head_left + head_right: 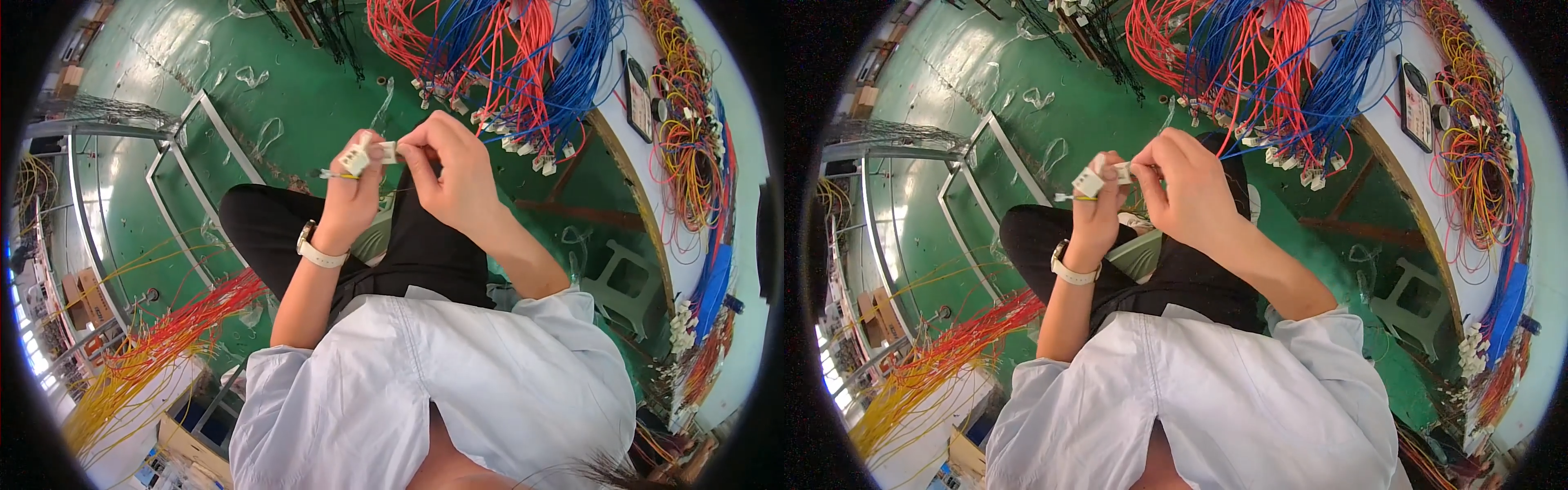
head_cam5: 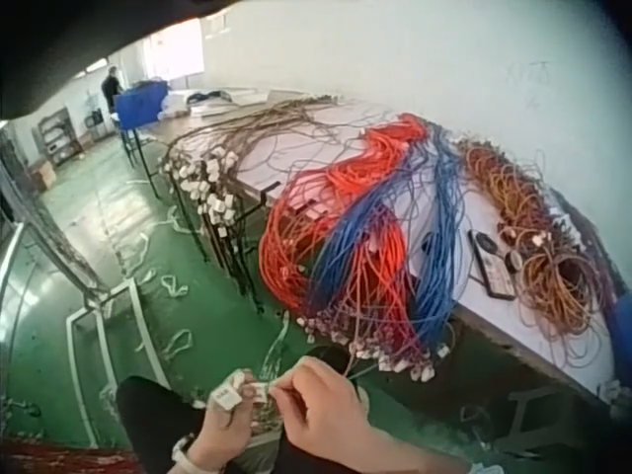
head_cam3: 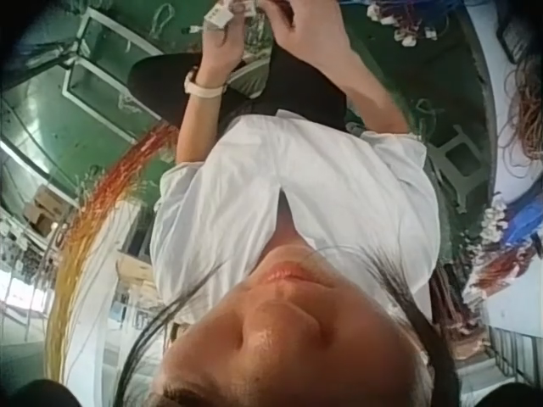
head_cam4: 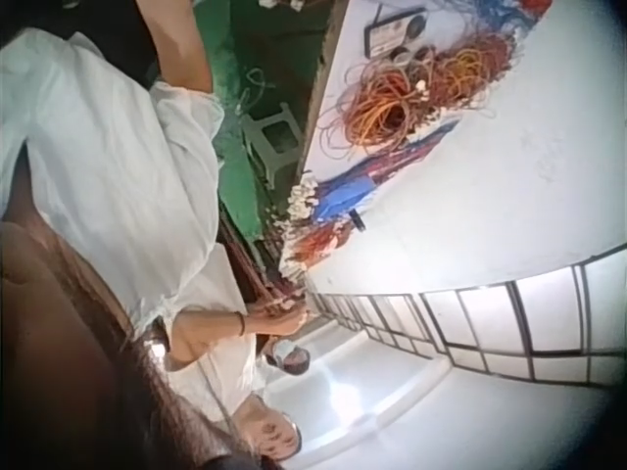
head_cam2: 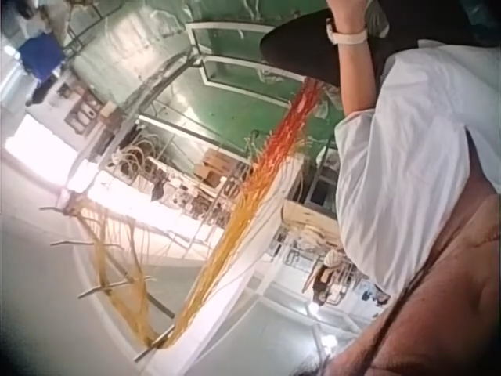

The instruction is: Manually assembling electrical wiring harnesses by connecting wires and wrapping them with electrical tape.

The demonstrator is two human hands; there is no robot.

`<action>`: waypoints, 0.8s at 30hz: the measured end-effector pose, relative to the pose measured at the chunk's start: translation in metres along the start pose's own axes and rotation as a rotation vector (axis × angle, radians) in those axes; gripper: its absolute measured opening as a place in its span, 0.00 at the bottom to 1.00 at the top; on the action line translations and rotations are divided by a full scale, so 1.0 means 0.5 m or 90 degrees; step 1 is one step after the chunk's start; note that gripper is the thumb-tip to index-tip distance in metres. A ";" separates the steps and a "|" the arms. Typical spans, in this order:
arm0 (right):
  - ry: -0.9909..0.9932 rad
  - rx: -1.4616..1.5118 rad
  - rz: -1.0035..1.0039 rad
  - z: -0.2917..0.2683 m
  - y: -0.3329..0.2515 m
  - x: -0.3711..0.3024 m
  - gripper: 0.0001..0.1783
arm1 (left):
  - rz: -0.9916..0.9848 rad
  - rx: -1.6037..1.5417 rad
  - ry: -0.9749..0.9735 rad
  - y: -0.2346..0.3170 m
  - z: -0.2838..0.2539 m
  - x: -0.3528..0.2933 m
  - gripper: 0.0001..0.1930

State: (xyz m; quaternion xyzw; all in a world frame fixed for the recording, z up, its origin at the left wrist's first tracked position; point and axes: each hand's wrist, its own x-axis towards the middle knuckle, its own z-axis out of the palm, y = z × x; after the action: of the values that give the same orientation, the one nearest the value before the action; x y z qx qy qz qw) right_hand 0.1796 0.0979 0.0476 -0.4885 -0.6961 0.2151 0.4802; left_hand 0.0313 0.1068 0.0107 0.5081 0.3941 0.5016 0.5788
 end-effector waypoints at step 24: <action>0.187 -0.116 -0.069 0.070 0.023 0.011 0.09 | -0.313 -0.524 -0.099 0.011 -0.020 0.039 0.18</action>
State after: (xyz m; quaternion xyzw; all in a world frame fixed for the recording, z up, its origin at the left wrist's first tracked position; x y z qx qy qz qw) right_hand 0.1540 0.1134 0.0258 -0.5180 -0.6602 0.0510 0.5414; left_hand 0.0242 0.1279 0.0153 0.1654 0.2268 0.4247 0.8607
